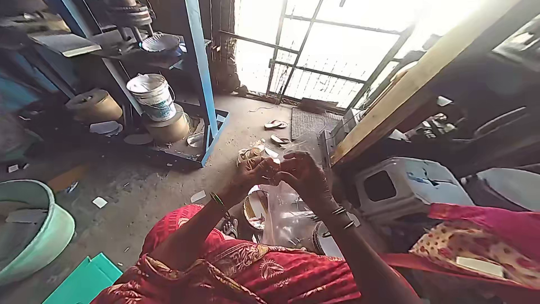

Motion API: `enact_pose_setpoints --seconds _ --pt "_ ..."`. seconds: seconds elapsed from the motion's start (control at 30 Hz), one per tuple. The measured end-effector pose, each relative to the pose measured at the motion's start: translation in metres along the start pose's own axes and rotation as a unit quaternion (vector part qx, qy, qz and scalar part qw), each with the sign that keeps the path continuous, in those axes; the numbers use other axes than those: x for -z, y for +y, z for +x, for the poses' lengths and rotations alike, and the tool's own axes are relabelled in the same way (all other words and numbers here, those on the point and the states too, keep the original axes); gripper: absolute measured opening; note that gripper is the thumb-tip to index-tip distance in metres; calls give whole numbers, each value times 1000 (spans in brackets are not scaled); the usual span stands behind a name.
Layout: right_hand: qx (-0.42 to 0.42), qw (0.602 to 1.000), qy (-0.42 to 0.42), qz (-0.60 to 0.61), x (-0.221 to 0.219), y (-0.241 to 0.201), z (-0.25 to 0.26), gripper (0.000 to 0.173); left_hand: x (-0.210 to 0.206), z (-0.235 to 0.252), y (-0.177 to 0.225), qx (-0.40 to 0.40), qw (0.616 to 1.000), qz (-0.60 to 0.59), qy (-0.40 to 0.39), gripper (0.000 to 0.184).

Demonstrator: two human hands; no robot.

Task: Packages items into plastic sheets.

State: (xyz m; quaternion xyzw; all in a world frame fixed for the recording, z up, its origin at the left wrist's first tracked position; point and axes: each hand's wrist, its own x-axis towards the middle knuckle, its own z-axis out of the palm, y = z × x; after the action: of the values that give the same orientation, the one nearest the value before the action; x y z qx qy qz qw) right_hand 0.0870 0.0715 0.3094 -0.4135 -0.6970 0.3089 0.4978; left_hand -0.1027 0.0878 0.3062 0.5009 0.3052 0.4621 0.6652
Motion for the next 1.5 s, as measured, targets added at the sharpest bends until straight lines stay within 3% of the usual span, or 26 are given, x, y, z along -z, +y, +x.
enact_pose_setpoints --seconds 0.13,0.23,0.3,0.37,0.47,0.6,0.8,1.03,1.3,1.4,1.5 --pt "90 975 94 -180 13 -4 -2 46 0 -2 3 -42 993 106 -32 21" --pt "220 910 155 -314 32 -19 -3 43 5 -3 3 -172 930 319 -65 26" --pt "248 887 116 -371 42 -28 -3 49 5 -4 3 -246 873 417 -55 27" --pt "232 896 34 -377 51 -32 -3 45 1 -7 9 -274 853 437 -78 27" --pt "154 960 -13 -235 66 -34 -7 15 -4 -15 22 -254 863 418 -126 27" --pt "78 991 -9 -109 74 -36 -9 9 -7 -16 26 -223 904 334 -149 28" --pt "95 995 -10 -42 76 -39 -7 12 -21 -16 21 -252 921 276 -113 20" --pt "116 992 -29 -38 75 -48 -9 10 -38 -26 18 -308 913 256 -70 17" --pt "131 988 -20 -81 68 -44 -8 22 -39 -27 19 -259 939 222 -52 19" --pt "128 986 -14 -107 63 -46 -11 9 -37 -26 17 -256 945 193 -59 15" --pt "130 985 -9 -109 58 -45 -11 13 -36 -24 15 -246 958 126 -81 16"
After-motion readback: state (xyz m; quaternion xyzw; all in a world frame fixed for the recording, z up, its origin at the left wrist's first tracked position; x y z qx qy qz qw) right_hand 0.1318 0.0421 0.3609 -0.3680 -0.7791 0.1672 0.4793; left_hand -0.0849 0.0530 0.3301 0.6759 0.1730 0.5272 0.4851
